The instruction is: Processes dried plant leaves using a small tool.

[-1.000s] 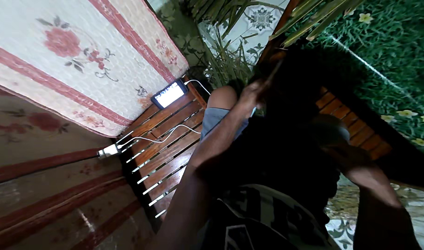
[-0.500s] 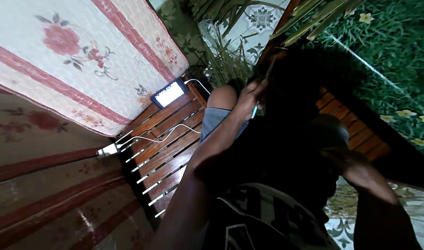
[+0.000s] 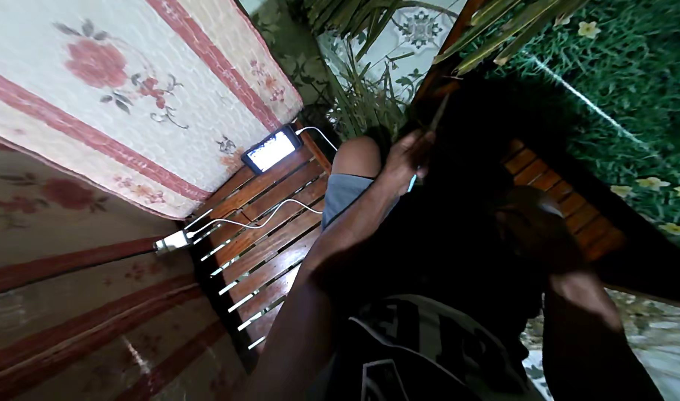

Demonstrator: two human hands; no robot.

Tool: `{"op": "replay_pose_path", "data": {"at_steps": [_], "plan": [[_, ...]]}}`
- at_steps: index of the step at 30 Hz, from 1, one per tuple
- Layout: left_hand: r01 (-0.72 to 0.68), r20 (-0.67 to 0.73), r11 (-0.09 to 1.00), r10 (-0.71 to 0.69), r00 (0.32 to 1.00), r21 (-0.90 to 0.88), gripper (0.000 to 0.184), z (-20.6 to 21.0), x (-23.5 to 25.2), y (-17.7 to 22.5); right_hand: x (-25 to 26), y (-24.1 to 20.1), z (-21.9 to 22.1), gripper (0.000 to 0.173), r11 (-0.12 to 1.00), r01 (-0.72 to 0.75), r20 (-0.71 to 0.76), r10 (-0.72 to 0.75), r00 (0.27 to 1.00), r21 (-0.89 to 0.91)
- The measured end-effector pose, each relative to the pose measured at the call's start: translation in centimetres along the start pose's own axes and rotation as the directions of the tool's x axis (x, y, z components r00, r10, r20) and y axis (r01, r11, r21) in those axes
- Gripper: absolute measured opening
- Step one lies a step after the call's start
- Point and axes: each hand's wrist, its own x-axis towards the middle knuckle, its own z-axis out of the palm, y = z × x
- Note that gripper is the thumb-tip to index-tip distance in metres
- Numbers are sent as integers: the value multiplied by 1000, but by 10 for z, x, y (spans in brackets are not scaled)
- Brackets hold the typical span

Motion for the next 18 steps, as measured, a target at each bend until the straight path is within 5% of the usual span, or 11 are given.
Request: {"op": "replay_pose_path", "data": {"at_steps": [4,11,18], "plan": [[0,0,999,0,1000,-35,28,-3,4,-4,4,38,3,30,998,29,-18,-28,999,56],[-206,-153,976,193,969,-71,29,-46,42,22,-25,126,-19,27,980,101,-16,-99,995,171],[-226,-214,968,200,956,-104,32,-60,59,38,-73,209,-62,17,905,-90,-106,146,984,415]]}}
